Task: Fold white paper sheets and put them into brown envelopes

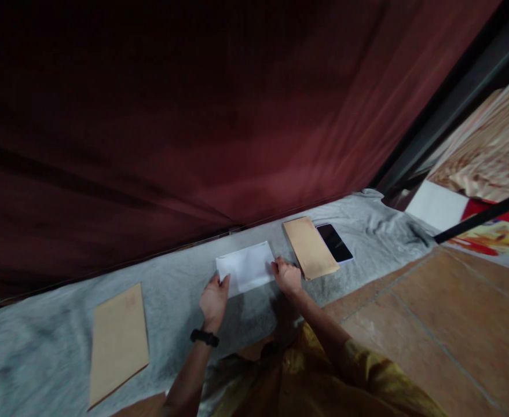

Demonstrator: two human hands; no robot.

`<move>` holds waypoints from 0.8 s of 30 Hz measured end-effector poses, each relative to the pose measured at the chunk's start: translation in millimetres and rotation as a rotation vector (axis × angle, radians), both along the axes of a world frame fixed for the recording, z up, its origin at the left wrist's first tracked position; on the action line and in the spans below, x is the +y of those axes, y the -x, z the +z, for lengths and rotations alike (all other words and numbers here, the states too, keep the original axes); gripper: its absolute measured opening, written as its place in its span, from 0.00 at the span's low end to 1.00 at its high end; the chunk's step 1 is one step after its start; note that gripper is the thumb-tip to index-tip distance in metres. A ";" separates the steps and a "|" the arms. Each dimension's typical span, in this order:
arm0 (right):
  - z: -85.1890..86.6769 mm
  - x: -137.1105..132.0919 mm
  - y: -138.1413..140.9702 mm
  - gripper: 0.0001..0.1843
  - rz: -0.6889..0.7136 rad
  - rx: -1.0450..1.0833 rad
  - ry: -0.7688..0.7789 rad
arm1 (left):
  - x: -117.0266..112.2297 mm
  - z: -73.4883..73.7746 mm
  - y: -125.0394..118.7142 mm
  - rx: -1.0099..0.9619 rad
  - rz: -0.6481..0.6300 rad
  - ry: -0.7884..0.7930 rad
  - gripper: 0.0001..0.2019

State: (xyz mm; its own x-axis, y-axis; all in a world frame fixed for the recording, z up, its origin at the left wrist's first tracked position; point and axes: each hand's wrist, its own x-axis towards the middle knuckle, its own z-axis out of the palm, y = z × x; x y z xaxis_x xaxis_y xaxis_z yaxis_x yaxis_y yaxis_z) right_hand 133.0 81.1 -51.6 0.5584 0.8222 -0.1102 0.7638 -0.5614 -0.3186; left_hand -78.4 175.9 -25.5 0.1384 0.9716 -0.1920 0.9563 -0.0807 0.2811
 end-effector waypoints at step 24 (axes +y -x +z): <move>2.2 8.7 0.0 0.17 0.011 -0.106 0.041 | -4.0 -28.0 -6.8 0.246 0.019 -0.256 0.27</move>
